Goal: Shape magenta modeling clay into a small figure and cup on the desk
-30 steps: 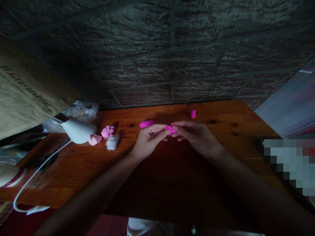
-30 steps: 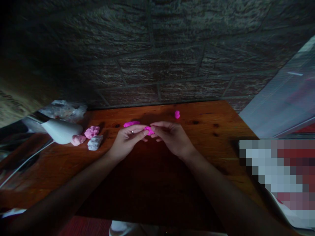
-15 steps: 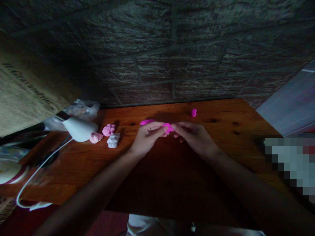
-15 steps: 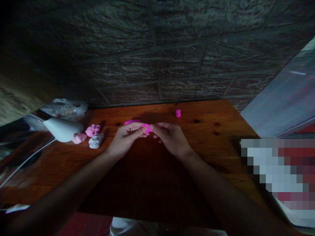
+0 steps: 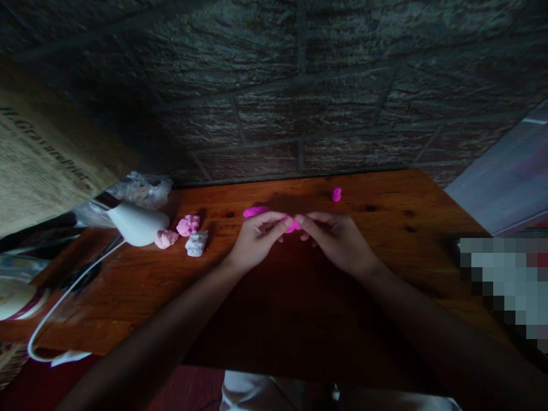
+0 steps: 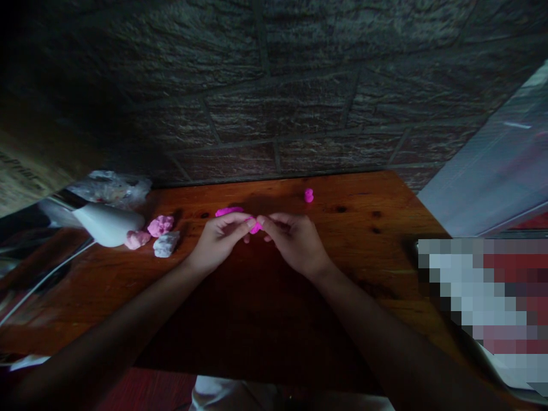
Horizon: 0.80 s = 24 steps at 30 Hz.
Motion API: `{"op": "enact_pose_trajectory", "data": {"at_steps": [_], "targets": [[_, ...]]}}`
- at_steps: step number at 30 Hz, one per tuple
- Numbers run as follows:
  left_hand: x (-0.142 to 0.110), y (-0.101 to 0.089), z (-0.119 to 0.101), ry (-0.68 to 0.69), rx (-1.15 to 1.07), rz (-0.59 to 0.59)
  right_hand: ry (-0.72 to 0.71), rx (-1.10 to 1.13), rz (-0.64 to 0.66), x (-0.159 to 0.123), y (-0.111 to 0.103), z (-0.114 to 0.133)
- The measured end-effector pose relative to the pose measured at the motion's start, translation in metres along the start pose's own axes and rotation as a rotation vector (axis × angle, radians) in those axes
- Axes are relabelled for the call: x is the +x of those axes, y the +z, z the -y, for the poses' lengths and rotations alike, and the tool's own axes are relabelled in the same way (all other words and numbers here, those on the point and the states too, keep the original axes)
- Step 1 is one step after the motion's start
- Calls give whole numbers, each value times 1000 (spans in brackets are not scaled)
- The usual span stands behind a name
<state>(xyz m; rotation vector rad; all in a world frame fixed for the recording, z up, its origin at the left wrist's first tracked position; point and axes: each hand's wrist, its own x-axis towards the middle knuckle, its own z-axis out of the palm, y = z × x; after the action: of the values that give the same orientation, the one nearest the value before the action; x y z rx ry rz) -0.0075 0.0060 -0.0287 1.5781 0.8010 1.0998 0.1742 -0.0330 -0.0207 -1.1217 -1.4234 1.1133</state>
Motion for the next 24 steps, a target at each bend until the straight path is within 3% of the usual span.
{"op": "enact_pose_trajectory", "data": {"at_steps": [8, 14, 24], "targets": [[-1, 2, -1, 21, 9, -71, -20, 10, 15, -1, -1, -2], [-2, 3, 2, -79, -31, -28, -31, -16, -20, 1, -4, -5], [-3, 4, 4, -40, 7, -18, -70, 3, -2, 1, 0, -8]]}}
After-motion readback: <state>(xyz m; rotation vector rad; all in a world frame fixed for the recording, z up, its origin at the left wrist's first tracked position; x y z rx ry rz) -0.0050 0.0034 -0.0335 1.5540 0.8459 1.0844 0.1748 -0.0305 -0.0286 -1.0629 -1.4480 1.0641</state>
